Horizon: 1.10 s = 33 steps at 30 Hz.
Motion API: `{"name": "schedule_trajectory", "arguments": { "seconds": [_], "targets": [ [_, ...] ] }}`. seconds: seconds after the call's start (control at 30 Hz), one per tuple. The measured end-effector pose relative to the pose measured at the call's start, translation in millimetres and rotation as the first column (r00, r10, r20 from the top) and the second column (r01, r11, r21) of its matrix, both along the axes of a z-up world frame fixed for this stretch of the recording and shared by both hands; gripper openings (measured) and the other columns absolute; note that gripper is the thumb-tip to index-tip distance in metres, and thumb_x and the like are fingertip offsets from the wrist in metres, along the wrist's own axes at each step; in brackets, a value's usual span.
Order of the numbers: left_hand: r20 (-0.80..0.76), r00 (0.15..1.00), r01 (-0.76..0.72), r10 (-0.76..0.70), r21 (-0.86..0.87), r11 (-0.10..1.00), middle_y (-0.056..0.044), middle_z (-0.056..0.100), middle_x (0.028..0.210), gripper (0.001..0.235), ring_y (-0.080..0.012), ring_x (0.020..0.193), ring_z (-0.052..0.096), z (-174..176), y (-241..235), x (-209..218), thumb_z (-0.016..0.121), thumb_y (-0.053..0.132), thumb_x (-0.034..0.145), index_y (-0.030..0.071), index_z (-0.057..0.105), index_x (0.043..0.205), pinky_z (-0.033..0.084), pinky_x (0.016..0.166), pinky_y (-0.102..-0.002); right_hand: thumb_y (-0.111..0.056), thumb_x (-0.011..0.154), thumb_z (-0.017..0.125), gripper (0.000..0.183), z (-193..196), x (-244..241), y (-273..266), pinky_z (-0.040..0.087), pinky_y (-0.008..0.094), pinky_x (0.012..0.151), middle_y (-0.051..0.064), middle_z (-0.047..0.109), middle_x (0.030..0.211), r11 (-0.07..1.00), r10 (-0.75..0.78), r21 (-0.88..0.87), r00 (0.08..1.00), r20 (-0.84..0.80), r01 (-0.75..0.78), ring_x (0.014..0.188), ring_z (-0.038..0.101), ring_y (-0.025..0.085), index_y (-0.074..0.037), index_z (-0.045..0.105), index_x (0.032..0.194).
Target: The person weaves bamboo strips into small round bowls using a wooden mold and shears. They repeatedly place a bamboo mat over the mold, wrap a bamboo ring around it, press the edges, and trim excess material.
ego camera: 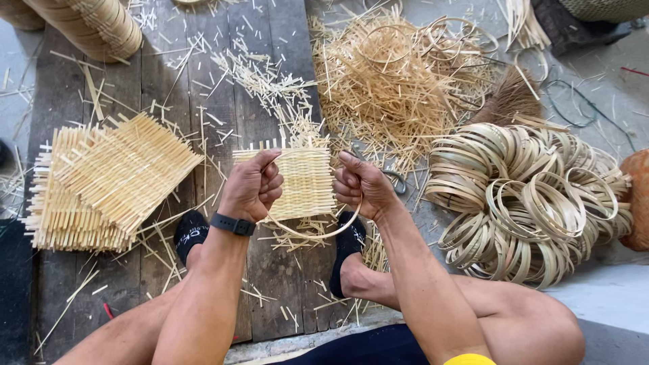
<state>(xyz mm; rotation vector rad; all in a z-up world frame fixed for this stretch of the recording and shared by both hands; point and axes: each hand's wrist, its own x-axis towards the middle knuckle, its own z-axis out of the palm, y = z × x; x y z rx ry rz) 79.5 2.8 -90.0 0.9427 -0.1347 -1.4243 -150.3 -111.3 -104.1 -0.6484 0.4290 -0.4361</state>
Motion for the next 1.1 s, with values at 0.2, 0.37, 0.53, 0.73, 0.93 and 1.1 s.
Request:
{"name": "schedule_trajectory", "arguments": {
  "seconds": [0.2, 0.37, 0.53, 0.73, 0.93, 1.1],
  "targets": [
    [0.052, 0.998, 0.023, -0.026, 0.052, 0.998, 0.005, 0.043, 0.047, 0.034, -0.0062, 0.038, 0.033, 1, -2, 11, 0.064, 0.025, 0.097, 0.012, 0.057, 0.066, 0.026, 0.034, -0.023, -0.041, 0.102, 0.06, 0.055, 0, 11, 5, 0.032, 0.024, 0.043, -0.002, 0.036, 0.055, 0.992, -0.129, -0.02, 0.986, -0.105, 0.128, 0.051, 0.036, 0.01, -0.011, 0.047, 0.057],
    [0.135, 0.98, 0.131, -0.147, 0.119, 0.984, 0.006, 0.043, 0.047, 0.031, -0.0051, 0.036, 0.031, -10, -5, 9, 0.068, 0.021, 0.095, 0.012, 0.058, 0.068, 0.024, 0.033, -0.023, -0.037, 0.103, 0.064, 0.055, -15, 9, 3, 0.027, 0.023, 0.038, -0.004, 0.033, 0.053, 0.999, -0.028, 0.02, 0.996, -0.084, 0.03, 0.047, 0.033, 0.007, -0.014, 0.042, 0.058],
    [0.098, 0.99, 0.087, -0.101, 0.135, 0.987, 0.005, 0.045, 0.051, 0.033, -0.0049, 0.038, 0.033, -22, -7, 15, 0.074, 0.015, 0.091, 0.016, 0.051, 0.066, 0.023, 0.033, -0.023, -0.033, 0.105, 0.064, 0.054, -23, 6, -4, 0.029, 0.022, 0.038, -0.005, 0.035, 0.052, 0.998, -0.03, -0.061, 0.996, -0.086, 0.025, 0.046, 0.035, 0.007, -0.016, 0.044, 0.058],
    [0.045, 0.992, -0.123, 0.119, 0.097, 0.988, 0.003, 0.051, 0.057, 0.032, -0.0053, 0.046, 0.042, -35, 0, 40, 0.073, 0.031, 0.093, -0.001, 0.069, 0.089, 0.033, 0.04, -0.02, -0.023, 0.096, 0.069, 0.023, -27, -1, -16, 0.055, 0.025, 0.052, 0.003, 0.067, 0.069, 0.851, -0.156, -0.515, 0.888, -0.433, -0.102, 0.056, 0.062, 0.01, -0.002, 0.074, 0.091],
    [0.418, 0.888, -0.268, 0.193, 0.128, 0.955, -0.004, 0.07, 0.084, 0.025, -0.0101, 0.068, 0.065, -95, 4, 40, 0.078, 0.008, 0.08, 0.001, 0.067, 0.102, 0.06, 0.062, -0.024, -0.014, 0.091, 0.074, 0.018, -70, 27, -21, 0.06, 0.024, 0.052, 0.006, 0.073, 0.075, 0.84, -0.319, -0.524, 0.648, -0.691, -0.145, 0.06, 0.068, 0.009, 0.001, 0.078, 0.101],
    [0.815, 0.576, -0.176, -0.063, 0.198, 0.964, -0.004, 0.072, 0.096, 0.039, -0.0137, 0.078, 0.068, -164, -1, 51, 0.08, 0.007, 0.079, 0.014, 0.074, 0.117, 0.059, 0.073, -0.028, -0.008, 0.084, 0.072, 0.03, -113, 50, -19, 0.059, 0.026, 0.05, 0.008, 0.075, 0.076, 0.763, -0.456, -0.623, 0.54, -0.708, -0.173, 0.06, 0.07, 0.012, -0.006, 0.071, 0.114]
  ]
}}
